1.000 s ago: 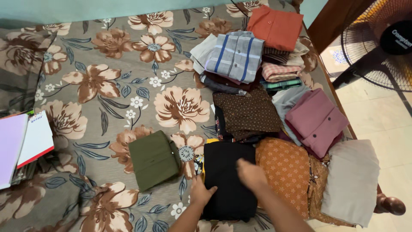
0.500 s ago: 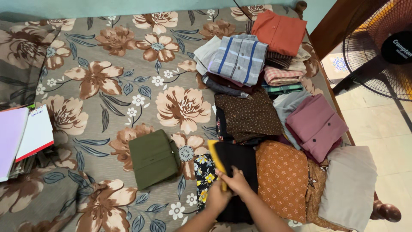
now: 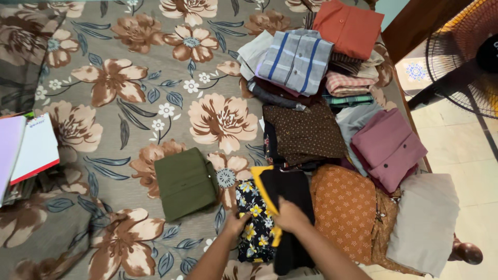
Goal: The person moves stacks of books and notebooks from a metal shelf to a bed, then folds a light-colored cloth and places it on the shelf. They also pick up and stack folded clothes on the bed before placing them on the shelf.
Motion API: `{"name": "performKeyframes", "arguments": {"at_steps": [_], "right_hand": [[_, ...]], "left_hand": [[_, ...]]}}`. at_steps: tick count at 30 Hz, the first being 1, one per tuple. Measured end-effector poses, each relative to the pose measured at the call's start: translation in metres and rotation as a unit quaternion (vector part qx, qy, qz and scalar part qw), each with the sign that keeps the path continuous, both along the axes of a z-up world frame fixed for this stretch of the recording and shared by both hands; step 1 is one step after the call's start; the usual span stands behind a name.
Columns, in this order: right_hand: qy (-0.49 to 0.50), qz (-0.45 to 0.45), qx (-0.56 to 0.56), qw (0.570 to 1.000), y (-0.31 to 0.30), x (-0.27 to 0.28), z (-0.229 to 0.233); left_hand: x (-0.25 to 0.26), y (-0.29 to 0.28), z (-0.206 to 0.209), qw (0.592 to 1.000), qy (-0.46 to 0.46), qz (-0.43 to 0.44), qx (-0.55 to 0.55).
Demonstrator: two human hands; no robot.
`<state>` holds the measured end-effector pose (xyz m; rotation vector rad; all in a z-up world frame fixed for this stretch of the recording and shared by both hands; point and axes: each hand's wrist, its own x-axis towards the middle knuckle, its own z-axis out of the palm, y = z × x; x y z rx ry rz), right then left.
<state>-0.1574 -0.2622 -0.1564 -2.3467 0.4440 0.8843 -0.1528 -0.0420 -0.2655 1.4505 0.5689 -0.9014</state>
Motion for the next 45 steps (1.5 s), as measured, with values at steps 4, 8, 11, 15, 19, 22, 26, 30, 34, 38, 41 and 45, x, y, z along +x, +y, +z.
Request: {"name": "performKeyframes", "arguments": {"at_steps": [4, 8, 11, 15, 19, 22, 26, 30, 34, 38, 41, 45], "right_hand": [[-0.057, 0.031, 0.049, 0.997, 0.021, -0.006, -0.015], [-0.087, 0.041, 0.072, 0.993, 0.006, -0.024, -0.033], [-0.056, -0.035, 0.048, 0.997, -0.014, -0.040, -0.041], [-0.105, -0.220, 0.066, 0.968, -0.024, -0.059, -0.048], [-0.151, -0.212, 0.039, 0.965, -0.013, -0.062, -0.040], [-0.130, -0.171, -0.005, 0.977, -0.001, -0.046, -0.025], [-0.149, -0.109, 0.029, 0.982, 0.001, -0.019, -0.005], [-0.134, -0.041, 0.027, 0.990, 0.013, 0.039, 0.016], [-0.184, -0.024, 0.082, 0.979, 0.054, 0.120, 0.072], [-0.366, 0.079, 0.124, 0.919, 0.120, 0.181, 0.170], [-0.401, 0.111, 0.135, 0.899, 0.195, 0.197, 0.249], [-0.429, 0.166, 0.213, 0.862, 0.310, 0.176, 0.338]], "left_hand": [[0.000, -0.006, 0.010, 0.999, 0.034, 0.036, -0.006], [-0.001, -0.016, 0.020, 0.995, 0.015, 0.067, -0.077], [-0.001, -0.030, 0.024, 0.991, 0.068, 0.035, -0.106], [0.003, -0.053, 0.024, 0.999, -0.010, -0.038, -0.010], [-0.006, -0.065, 0.029, 0.982, -0.177, -0.049, 0.053], [-0.005, -0.066, 0.041, 0.974, -0.186, -0.091, 0.085], [0.015, -0.068, 0.081, 0.936, -0.188, -0.173, 0.241], [0.078, -0.046, 0.149, 0.890, -0.243, -0.204, 0.326], [0.126, 0.001, 0.244, 0.879, -0.280, -0.162, 0.352], [0.143, 0.062, 0.346, 0.874, -0.334, -0.058, 0.348], [0.131, 0.119, 0.415, 0.764, -0.534, 0.046, 0.359], [0.093, 0.216, 0.496, 0.708, -0.571, 0.082, 0.408]]}}
